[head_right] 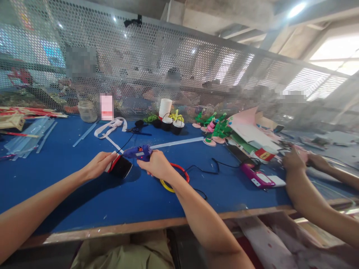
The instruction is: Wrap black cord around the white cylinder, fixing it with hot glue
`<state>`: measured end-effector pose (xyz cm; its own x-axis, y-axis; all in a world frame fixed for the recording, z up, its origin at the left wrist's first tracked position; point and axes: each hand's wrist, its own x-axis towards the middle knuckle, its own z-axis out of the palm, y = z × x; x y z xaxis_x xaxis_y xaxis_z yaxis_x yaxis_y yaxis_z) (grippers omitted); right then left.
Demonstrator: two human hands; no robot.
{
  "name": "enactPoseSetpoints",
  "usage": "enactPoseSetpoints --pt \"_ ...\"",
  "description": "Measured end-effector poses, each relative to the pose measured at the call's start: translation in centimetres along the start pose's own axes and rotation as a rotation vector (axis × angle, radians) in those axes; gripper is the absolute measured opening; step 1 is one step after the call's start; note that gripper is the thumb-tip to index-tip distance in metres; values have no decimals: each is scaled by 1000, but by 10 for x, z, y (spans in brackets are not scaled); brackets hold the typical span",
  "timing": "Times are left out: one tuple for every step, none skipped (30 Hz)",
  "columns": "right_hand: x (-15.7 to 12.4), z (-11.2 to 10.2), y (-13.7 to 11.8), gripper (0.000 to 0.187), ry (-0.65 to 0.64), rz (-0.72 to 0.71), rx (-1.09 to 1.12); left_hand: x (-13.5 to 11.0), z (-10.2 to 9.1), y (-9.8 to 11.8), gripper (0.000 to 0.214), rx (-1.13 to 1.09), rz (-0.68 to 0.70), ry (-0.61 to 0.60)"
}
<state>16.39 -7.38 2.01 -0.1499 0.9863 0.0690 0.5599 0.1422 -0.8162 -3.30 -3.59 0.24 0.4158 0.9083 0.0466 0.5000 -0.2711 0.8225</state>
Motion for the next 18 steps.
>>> enactPoseSetpoints --pt "1 0 0 21 -6 4 10 0 0 1 38 5 0 3" --pt "1 0 1 21 -12 11 21 -1 0 1 39 11 2 4" --pt "2 -1 2 21 -20 18 34 -1 0 2 39 16 6 4" --pt "3 -1 2 20 -33 22 54 -1 0 2 39 22 10 3" --pt "3 -2 3 19 -50 23 83 0 0 2 39 29 13 3" --pt "4 -3 4 18 -63 20 120 0 0 1 38 37 16 6" --pt "5 -4 5 17 -72 15 164 0 0 0 38 45 18 11" --pt "6 -5 6 15 -76 8 214 1 0 0 37 50 21 17" --pt "8 -6 8 14 -69 3 262 1 0 -1 37 52 24 22" --pt "10 -8 9 13 -51 3 303 1 0 -1 37 53 27 28" --pt "12 -10 10 13 -21 6 335 1 0 -2 37 54 31 36" --pt "15 -12 11 14 18 9 353 1 0 -2 38 56 33 45" --pt "19 -15 13 14 62 14 352 1 1 -2 38 59 36 52" --pt "23 -18 14 14 112 20 330 0 1 -2 37 62 37 58" --pt "27 -21 17 14 160 31 278 0 1 -2 37 65 40 60" --pt "32 -25 19 14 198 46 207 0 1 -1 37 68 45 59" --pt "38 -28 23 14 228 62 126 0 1 -1 37 71 48 56" --pt "43 -31 27 16 246 87 34 0 2 -1 37 74 50 54"
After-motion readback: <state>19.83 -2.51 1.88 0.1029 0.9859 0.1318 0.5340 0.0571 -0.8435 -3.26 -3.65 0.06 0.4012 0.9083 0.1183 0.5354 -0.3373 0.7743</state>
